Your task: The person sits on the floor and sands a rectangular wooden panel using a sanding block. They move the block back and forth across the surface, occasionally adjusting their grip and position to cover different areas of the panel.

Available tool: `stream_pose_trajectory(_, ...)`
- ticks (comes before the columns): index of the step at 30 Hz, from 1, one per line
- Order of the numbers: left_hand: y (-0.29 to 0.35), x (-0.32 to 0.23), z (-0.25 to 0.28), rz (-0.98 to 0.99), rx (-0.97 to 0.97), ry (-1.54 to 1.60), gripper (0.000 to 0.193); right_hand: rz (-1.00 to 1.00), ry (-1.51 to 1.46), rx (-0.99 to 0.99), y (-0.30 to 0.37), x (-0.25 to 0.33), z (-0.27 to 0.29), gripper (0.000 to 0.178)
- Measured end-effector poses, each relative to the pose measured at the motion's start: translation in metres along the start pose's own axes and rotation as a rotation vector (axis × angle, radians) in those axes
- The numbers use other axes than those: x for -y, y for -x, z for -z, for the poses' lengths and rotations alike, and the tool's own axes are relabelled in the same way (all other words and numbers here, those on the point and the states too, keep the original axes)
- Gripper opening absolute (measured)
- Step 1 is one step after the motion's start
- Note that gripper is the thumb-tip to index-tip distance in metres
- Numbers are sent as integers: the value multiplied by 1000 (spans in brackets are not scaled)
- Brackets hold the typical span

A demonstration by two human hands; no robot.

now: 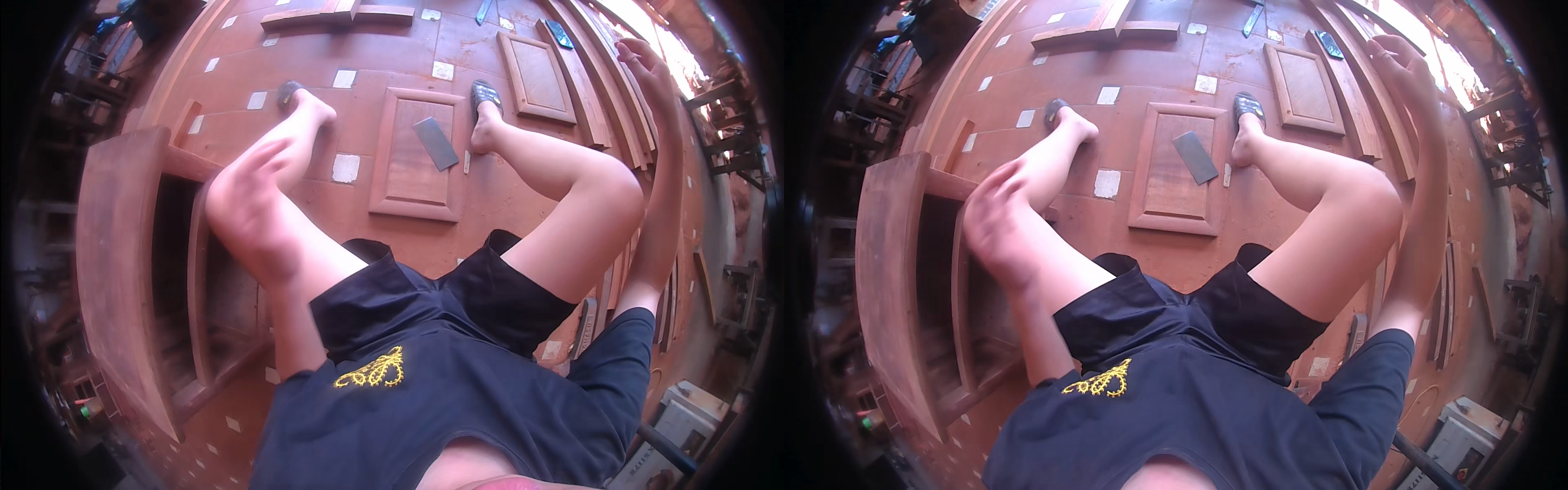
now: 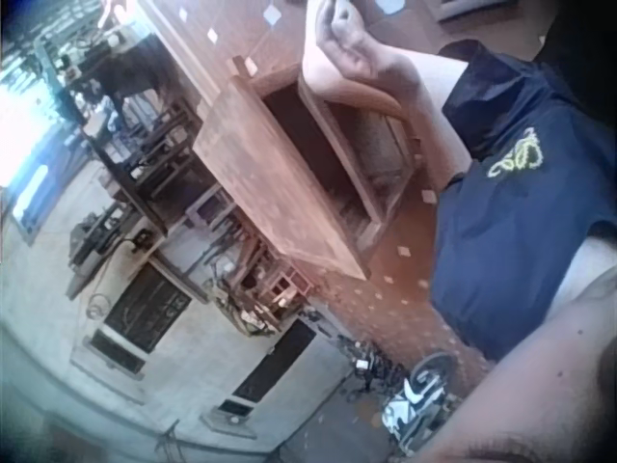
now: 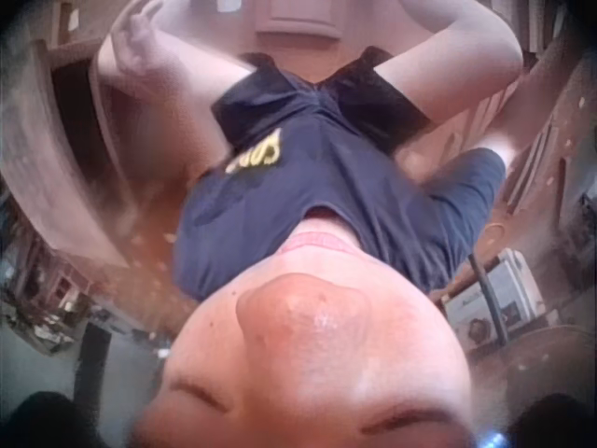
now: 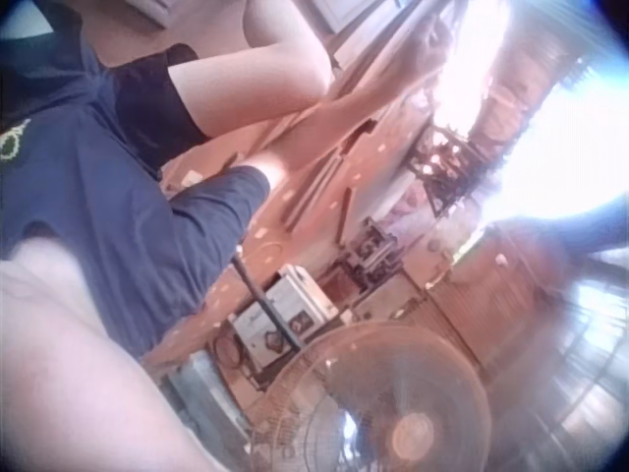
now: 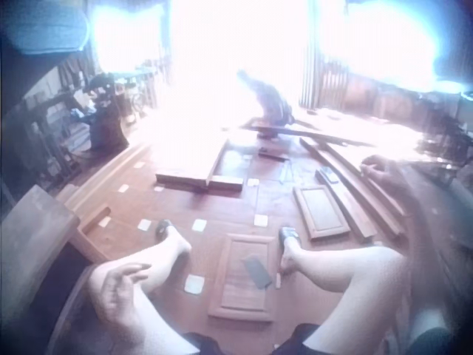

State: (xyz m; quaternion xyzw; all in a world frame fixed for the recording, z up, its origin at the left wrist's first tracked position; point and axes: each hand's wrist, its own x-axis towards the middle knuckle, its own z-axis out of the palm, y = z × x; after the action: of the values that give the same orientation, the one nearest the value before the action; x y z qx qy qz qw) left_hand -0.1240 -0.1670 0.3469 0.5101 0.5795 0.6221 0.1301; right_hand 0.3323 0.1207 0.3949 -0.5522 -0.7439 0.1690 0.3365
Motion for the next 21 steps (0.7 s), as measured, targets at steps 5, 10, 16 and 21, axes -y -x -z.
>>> stream_pose_trajectory(5,20,107,-114,400,511,-362,61,59,112,199,3,22,-67,32)
stream_pose_trajectory(10,36,178,-174,770,657,-327,70,-326,240,806,64,-2,-273,64)
stream_pose_trajectory(16,102,254,-200,695,404,-858,65,-359,593,423,143,-14,-403,92)
stream_pose_trajectory(21,94,267,-203,725,410,-860,72,-547,409,403,147,-32,-409,75)
